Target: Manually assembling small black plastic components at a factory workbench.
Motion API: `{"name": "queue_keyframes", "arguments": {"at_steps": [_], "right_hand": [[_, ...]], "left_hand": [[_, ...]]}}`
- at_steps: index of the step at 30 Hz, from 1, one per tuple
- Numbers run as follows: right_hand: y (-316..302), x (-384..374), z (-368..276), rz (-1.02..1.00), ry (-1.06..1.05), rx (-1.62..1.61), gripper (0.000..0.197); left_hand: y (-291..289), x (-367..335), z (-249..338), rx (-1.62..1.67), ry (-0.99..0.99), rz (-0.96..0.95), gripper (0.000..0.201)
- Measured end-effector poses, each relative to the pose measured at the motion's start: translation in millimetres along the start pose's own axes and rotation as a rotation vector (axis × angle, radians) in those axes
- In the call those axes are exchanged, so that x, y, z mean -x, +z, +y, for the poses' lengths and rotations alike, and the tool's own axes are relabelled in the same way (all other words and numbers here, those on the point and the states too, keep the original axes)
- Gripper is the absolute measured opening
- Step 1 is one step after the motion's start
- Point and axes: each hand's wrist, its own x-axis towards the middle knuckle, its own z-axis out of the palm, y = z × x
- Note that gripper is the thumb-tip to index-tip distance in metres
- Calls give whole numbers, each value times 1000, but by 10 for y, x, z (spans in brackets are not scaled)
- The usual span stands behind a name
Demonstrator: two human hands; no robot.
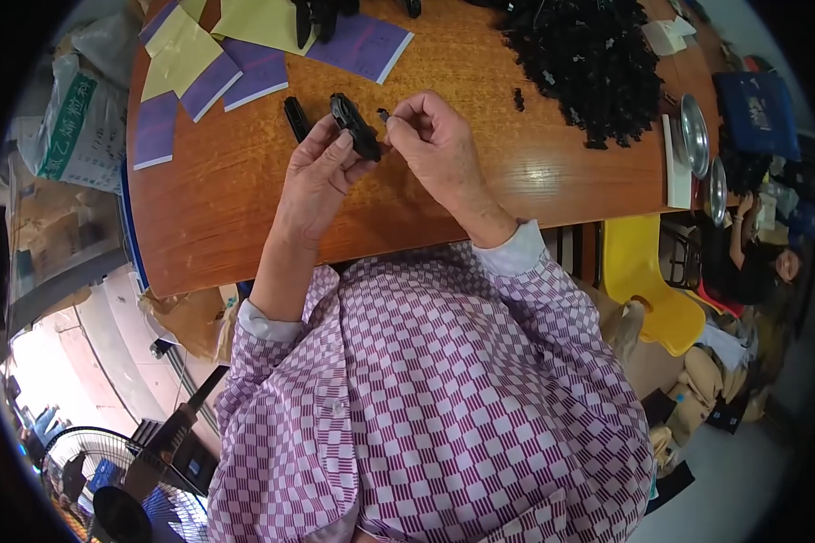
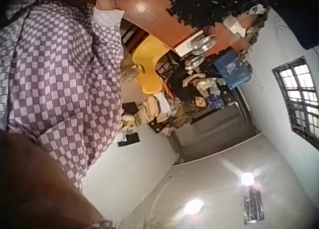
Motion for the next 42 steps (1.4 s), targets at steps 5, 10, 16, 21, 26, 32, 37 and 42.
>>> {"name": "queue_keyframes", "arguments": {"at_steps": [5,10,16,21,26,32,37,42], "right_hand": [[6,7,12,-2,18,-8,7],[23,11,24,-33,48,-40,7],[-13,40,48,-129,15,-13,5],[-190,-75,-146,-397,-259,535,5],[-265,-183,-373,-628,-606,955,9],[-47,-330,-612,-935,-723,1249,15],[-121,-239,-397,-961,-940,1316,29],[154,-225,-435,-1095,-775,1022,11]], "left_hand": [[30,-14,-10,-56,22,72,36],[25,-24,-27,-183,56,62,34],[-18,21,-57,-267,44,25,37],[-19,117,-95,-388,18,15,40],[41,125,-134,-716,69,-11,43],[11,206,-86,-1009,347,50,34],[-42,300,-294,-1071,490,-48,21],[-167,343,-470,-1058,434,141,29]]}}
